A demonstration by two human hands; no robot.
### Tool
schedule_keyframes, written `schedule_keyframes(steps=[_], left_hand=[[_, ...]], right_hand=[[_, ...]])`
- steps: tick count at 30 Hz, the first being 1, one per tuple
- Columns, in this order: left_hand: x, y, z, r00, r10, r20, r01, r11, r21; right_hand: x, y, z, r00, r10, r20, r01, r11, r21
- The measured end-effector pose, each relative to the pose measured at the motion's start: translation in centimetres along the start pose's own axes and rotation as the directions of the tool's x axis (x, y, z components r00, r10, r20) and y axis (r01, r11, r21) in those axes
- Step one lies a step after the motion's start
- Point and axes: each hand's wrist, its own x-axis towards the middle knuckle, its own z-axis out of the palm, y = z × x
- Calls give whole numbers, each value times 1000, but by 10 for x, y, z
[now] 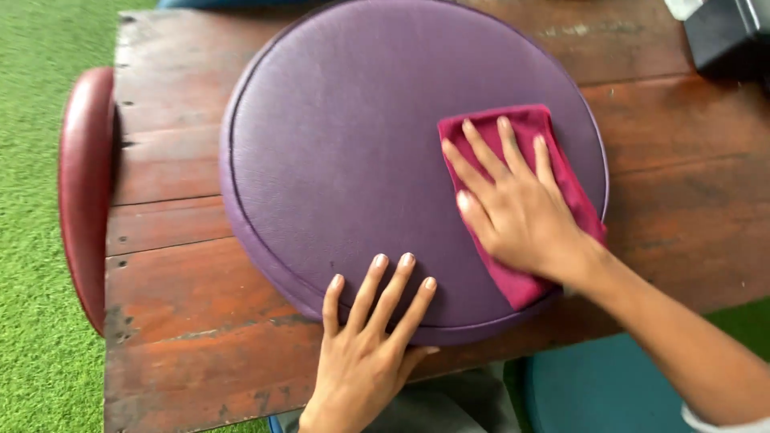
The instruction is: Wiping a purple oval seat cushion with a pink cloth on a wooden table.
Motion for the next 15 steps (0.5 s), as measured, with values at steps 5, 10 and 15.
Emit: schedule_keyframes(steps=[5,10,15], left_hand=[[-2,1,4,1000,9,4,-9,1000,28],[-2,-3,13,997,10,-82,-6,999,41],[2,-4,24,966,18,-260,18,990,137]], right_hand=[[-8,-2,-5,995,42,90,-46,998,40],[76,28,4,987,36,159,-38,999,9],[190,52,0,939,230,257,-257,963,79]])
